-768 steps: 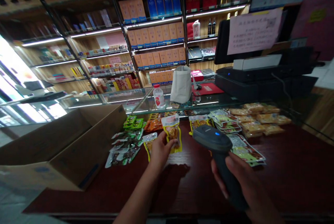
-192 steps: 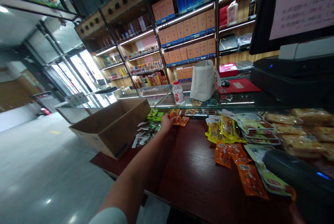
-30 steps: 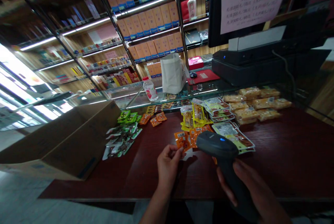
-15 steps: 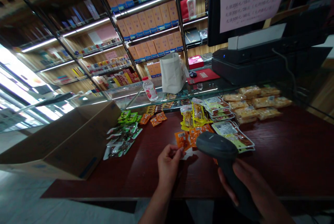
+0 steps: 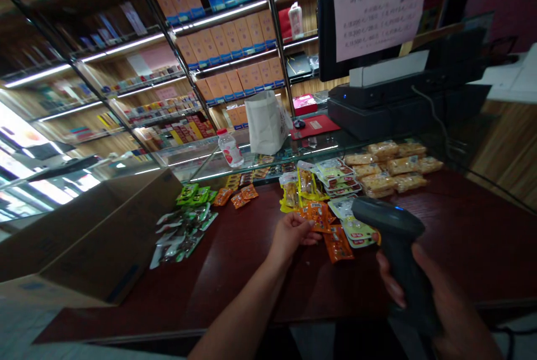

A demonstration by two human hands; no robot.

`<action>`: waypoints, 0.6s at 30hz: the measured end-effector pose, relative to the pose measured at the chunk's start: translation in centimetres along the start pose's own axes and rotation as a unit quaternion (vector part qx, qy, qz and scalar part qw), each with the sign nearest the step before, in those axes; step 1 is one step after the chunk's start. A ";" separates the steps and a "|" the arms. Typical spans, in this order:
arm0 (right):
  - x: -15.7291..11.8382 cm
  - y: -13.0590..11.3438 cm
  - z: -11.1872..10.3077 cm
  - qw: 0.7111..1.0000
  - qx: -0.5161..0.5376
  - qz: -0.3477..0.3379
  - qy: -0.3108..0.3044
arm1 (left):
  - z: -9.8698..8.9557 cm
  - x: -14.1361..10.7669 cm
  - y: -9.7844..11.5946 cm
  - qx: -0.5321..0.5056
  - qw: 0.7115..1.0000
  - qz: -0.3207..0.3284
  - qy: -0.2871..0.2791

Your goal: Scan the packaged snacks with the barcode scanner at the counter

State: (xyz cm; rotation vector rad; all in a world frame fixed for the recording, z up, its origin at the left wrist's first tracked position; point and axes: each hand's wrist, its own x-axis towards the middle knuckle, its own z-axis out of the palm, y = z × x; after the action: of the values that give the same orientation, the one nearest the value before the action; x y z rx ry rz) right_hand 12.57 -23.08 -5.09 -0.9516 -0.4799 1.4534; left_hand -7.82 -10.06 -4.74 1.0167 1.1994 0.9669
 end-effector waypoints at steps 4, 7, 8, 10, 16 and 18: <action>-0.4 0.4 -0.3 0.999 0.011 0.049 0.001 | 1.5 1.8 0.0 0.077 0.997 -0.019 -0.017; -0.4 0.3 -0.6 0.998 0.012 0.068 -0.003 | 1.2 2.4 -0.4 0.231 0.972 0.037 -0.006; -0.3 0.2 -0.6 0.997 0.007 0.071 -0.003 | 0.7 2.5 -0.5 0.294 0.952 0.083 0.017; -0.1 0.1 -0.9 0.997 -0.003 0.073 -0.003 | -1.1 3.0 -0.2 0.396 0.898 0.174 0.083; 1.0 0.2 -1.1 0.997 0.012 0.078 -0.006 | -10.8 7.3 2.6 0.553 0.762 0.218 0.257; 1.3 0.2 -0.7 0.996 0.013 0.086 -0.013 | -13.7 9.1 3.1 0.604 0.718 0.215 0.270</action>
State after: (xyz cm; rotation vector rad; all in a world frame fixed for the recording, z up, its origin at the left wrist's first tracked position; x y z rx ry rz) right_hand 13.13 -22.03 -6.01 -0.9729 -0.4057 1.6241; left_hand -20.51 0.78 -5.15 2.2208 2.2682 0.7700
